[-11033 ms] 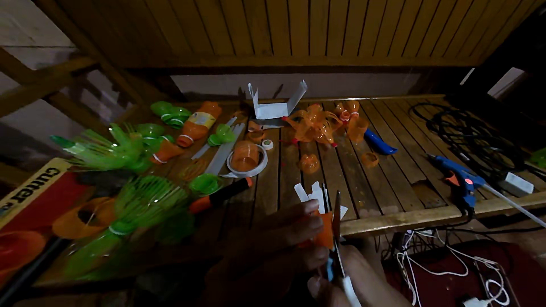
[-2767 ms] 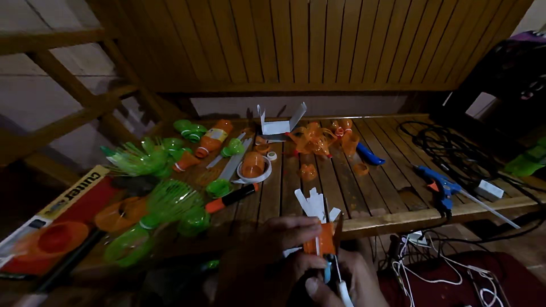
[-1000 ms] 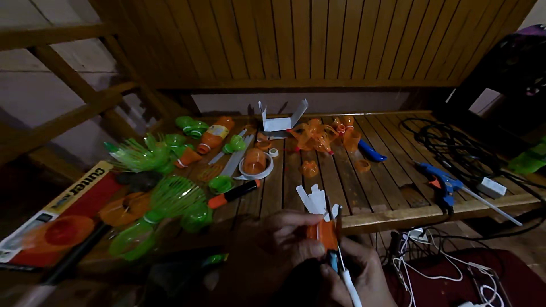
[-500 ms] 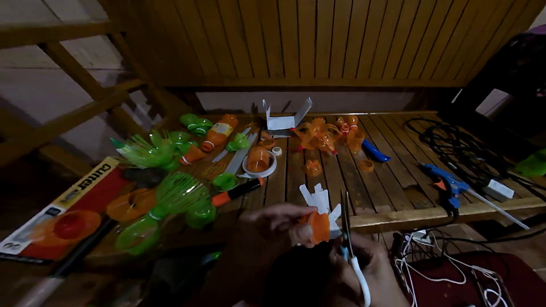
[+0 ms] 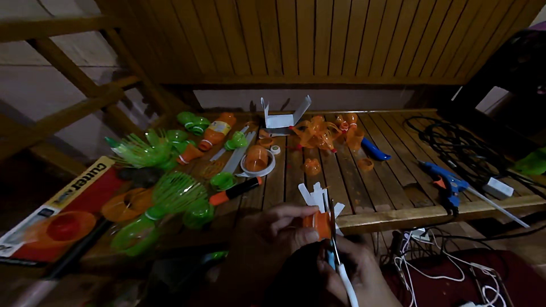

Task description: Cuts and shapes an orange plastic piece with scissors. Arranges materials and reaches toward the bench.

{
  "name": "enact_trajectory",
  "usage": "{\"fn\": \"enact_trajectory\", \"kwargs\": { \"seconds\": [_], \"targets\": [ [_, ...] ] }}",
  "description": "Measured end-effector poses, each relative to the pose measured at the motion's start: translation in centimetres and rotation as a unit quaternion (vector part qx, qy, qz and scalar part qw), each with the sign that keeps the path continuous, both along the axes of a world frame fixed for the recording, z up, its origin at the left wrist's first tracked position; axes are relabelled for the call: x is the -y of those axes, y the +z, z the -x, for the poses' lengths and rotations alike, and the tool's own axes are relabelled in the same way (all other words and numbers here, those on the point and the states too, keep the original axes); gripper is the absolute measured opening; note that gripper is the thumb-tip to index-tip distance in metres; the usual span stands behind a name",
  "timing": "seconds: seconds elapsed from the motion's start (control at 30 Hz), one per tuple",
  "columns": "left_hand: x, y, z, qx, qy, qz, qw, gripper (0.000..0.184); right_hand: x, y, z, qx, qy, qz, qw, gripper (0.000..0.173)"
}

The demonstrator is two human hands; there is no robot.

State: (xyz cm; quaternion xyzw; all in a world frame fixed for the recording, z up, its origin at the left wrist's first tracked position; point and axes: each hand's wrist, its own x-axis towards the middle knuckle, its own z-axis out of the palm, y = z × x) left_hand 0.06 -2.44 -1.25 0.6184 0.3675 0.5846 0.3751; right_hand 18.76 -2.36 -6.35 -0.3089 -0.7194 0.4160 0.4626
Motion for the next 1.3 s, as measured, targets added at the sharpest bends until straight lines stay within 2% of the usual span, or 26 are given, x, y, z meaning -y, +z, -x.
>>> {"fn": "enact_trajectory", "kwargs": {
  "seconds": [0.17,0.37,0.53,0.67,1.07,1.2,1.23,1.3],
  "targets": [
    [0.1,-0.6,-0.2,0.000,0.000,-0.017,1.000,0.022,0.0,-0.2,0.0,0.020,-0.018,-0.031,0.999,0.021],
    [0.0,-0.9,0.2,0.006,-0.021,-0.024,0.999,0.023,-0.1,-0.4,-0.2,0.024,-0.036,-0.025,0.999,0.018],
    [-0.5,-1.0,1.0,0.006,-0.031,-0.032,0.999,0.022,0.0,0.0,-0.6,0.003,0.016,0.034,0.999,0.023],
    [-0.1,-0.7,0.6,0.027,-0.029,-0.014,0.999,0.023,0.0,0.1,-0.4,0.008,0.025,0.018,0.999,0.023],
    [-0.4,-1.2,0.9,-0.002,-0.026,-0.009,1.000,0.022,-0.4,-0.6,-0.2,0.047,-0.030,-0.056,0.997,0.019],
    [-0.8,-1.0,1.2,-0.005,-0.020,0.008,1.000,0.021,-0.9,-0.3,-0.6,0.016,-0.078,-0.010,0.997,0.019],
    [-1.3,-1.0,1.5,-0.006,-0.025,-0.006,1.000,0.022,-1.6,-0.1,-1.1,0.038,-0.109,0.000,0.993,0.020],
    [-3.0,-0.6,2.3,-0.026,-0.039,-0.036,0.998,0.027,-3.6,0.9,-2.7,0.175,-0.184,0.032,0.967,0.025]
  ]
}}
